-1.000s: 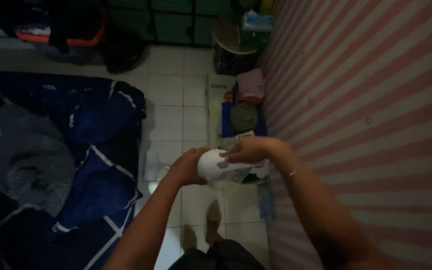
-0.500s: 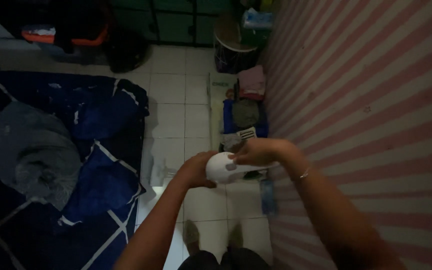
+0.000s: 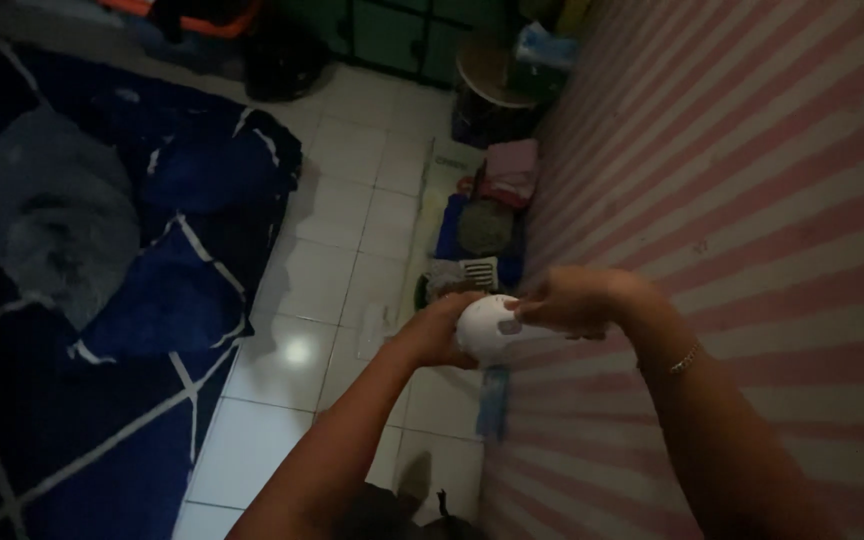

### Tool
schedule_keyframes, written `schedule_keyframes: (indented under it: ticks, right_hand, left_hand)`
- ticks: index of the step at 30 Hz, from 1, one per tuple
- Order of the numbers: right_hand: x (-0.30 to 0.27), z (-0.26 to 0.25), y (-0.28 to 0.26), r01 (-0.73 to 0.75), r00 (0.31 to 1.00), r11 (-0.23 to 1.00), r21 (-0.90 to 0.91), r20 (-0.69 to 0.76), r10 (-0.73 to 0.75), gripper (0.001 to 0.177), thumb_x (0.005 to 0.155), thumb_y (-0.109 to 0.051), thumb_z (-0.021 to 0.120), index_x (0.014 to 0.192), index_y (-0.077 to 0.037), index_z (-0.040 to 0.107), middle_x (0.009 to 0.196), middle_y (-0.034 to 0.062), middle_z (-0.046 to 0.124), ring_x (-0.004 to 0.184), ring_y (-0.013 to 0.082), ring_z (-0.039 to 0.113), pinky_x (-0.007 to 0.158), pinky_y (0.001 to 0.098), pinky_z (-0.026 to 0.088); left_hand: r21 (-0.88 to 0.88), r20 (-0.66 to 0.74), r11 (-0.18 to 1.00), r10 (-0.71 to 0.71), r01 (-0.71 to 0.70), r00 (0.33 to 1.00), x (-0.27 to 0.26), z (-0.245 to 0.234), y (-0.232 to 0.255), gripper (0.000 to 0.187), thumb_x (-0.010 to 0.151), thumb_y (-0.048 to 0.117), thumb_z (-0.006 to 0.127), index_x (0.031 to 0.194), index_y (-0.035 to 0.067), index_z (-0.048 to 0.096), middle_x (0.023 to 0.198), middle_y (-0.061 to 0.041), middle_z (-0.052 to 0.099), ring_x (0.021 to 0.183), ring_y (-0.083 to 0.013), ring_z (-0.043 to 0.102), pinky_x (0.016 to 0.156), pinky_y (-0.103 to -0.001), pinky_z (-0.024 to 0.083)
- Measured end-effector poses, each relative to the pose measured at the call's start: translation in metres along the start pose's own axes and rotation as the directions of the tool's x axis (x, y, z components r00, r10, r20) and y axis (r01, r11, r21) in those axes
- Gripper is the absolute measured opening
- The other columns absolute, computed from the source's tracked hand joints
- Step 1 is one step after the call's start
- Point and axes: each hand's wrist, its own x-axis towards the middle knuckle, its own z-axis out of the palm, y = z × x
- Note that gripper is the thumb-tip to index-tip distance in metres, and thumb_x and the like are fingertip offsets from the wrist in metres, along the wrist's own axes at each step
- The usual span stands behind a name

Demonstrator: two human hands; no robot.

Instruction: Vacuuming the floor of a bedroom and a hallway using a handheld vacuum cleaner.

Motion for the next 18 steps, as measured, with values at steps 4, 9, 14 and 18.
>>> schedule_keyframes:
  ticks: [4, 9, 14, 18]
  right_hand:
    - [0.009, 0.007, 0.025, 0.072, 0.997, 0.989, -0.133, -0.005, -0.073, 0.055, 0.098, -0.057, 0.048, 0.144, -0.030, 0.063, 0.081, 0.0117, 0.074, 0.058, 0.0187, 0.062, 0.055, 0.0365, 0.051]
    - [0.035, 0.017, 0.047, 0.098, 0.995, 0.995, -0.027, -0.010, -0.098, 0.056, 0.098, -0.057, 0.058, 0.138, -0.021, 0.074, 0.082, 0.0151, 0.071, 0.055, 0.0181, 0.056, 0.052, 0.0348, 0.048]
    - [0.072, 0.024, 0.024, 0.283, 0.959, 0.958, -0.051, 0.048, -0.281, 0.056, 0.096, -0.057, 0.054, 0.145, -0.032, 0.063, 0.088, 0.0118, 0.077, 0.056, 0.0176, 0.060, 0.055, 0.0356, 0.054]
    - [0.065, 0.020, -0.030, 0.333, 0.940, 0.943, -0.023, 0.079, -0.331, 0.056, 0.093, -0.057, 0.055, 0.147, -0.040, 0.055, 0.106, 0.0016, 0.074, 0.058, 0.0212, 0.058, 0.062, 0.0411, 0.054]
  left_hand:
    - [0.114, -0.063, 0.985, -0.121, 0.128, 0.991, 0.000, 0.009, 0.024, 0.105, 0.046, 0.019, 0.100, 0.141, 0.027, 0.057, 0.136, -0.005, 0.066, 0.127, -0.0301, 0.062, 0.107, -0.047, 0.051]
    - [0.178, -0.068, 0.963, -0.195, 0.204, 0.978, -0.006, 0.018, 0.002, 0.106, 0.048, 0.026, 0.098, 0.144, 0.029, 0.054, 0.140, -0.005, 0.063, 0.126, -0.0309, 0.061, 0.103, -0.048, 0.052]
    - [0.278, -0.143, 0.902, -0.300, 0.329, 0.943, -0.030, 0.006, -0.019, 0.106, 0.050, 0.028, 0.101, 0.144, 0.025, 0.050, 0.140, -0.006, 0.060, 0.129, -0.0327, 0.056, 0.107, -0.050, 0.049]
    - [0.246, -0.204, 0.893, -0.332, 0.377, 0.921, -0.057, -0.018, -0.047, 0.104, 0.051, 0.024, 0.100, 0.144, 0.027, 0.053, 0.141, -0.004, 0.059, 0.133, -0.0325, 0.053, 0.110, -0.049, 0.045]
